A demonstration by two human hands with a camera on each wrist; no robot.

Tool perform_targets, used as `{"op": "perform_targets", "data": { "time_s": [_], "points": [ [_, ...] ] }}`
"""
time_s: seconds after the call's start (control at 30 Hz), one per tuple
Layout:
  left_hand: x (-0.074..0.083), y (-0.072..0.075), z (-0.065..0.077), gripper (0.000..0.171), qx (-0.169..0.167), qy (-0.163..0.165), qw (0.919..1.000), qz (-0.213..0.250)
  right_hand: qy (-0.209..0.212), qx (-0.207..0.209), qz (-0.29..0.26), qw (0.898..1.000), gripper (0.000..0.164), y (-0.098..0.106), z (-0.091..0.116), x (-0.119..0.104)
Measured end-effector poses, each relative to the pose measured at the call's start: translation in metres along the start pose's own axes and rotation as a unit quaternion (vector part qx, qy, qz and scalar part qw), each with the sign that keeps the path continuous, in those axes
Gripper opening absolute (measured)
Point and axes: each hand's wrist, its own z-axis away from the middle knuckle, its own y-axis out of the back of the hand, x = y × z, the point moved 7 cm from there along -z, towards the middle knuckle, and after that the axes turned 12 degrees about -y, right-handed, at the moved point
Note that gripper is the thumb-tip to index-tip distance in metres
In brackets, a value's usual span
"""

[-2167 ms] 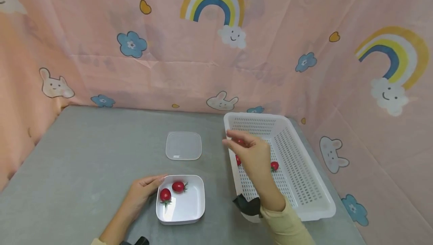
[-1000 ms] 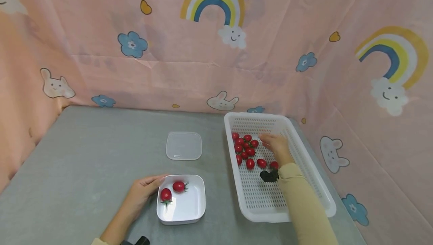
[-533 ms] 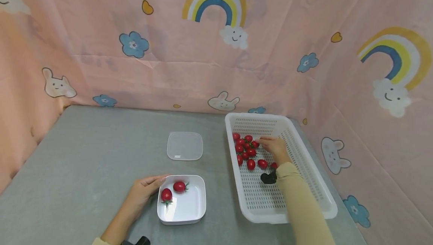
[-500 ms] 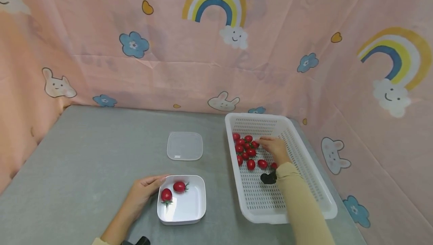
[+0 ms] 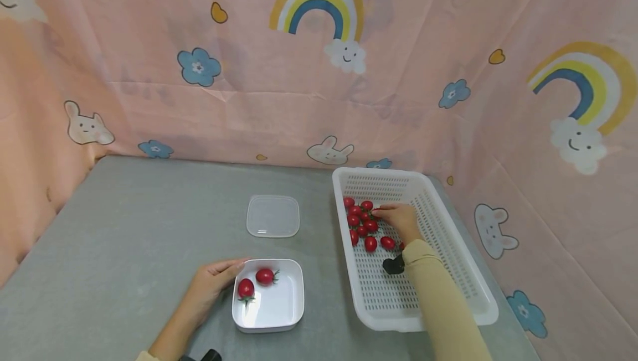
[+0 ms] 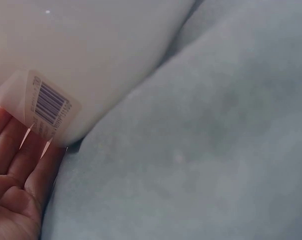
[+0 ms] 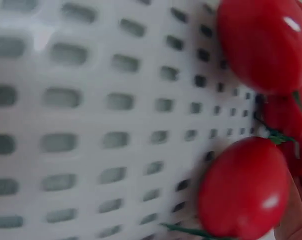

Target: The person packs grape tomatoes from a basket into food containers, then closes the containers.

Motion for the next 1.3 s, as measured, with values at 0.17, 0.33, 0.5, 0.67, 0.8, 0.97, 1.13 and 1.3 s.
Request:
{"op": "perform_targets", "data": {
  "time_s": [0.17,0.33,0.5,0.67,0.8,0.97,1.13,1.3],
  "points": [
    [0.0,-0.001,0.001,0.033,0.001,0.002,1.0,0.002,0.031,0.009,-0.014,0.999,0.048,0.012,0.001,-0.009],
    [0.0,-0.001,0.001,0.033,-0.002,0.0,1.0,0.001,0.033,-0.008,-0.065,0.997,0.051,0.023,0.014,-0.026],
    [0.001,-0.002,0.001,0.033,-0.003,0.0,1.0,0.001,0.034,-0.029,-0.07,0.997,0.054,0.026,0.04,-0.049],
    [0.002,-0.002,0.002,0.034,-0.005,0.0,1.0,0.003,0.064,-0.058,-0.084,0.993,0.054,0.023,0.068,-0.07],
    [0.002,-0.002,0.002,0.034,-0.006,0.002,1.0,0.004,0.073,-0.075,-0.09,0.99,0.052,0.017,0.087,-0.081],
    [0.002,-0.001,0.001,0.035,-0.005,0.004,1.0,0.007,0.094,-0.09,-0.091,0.987,0.048,0.01,0.109,-0.094],
    [0.002,-0.001,0.001,0.035,-0.007,0.001,0.9999,0.009,0.128,-0.114,-0.102,0.98,0.045,-0.001,0.132,-0.106],
    [0.002,-0.001,0.0,0.035,-0.008,-0.001,0.9999,0.005,0.152,-0.136,-0.098,0.974,0.04,-0.019,0.152,-0.113]
  ]
}}
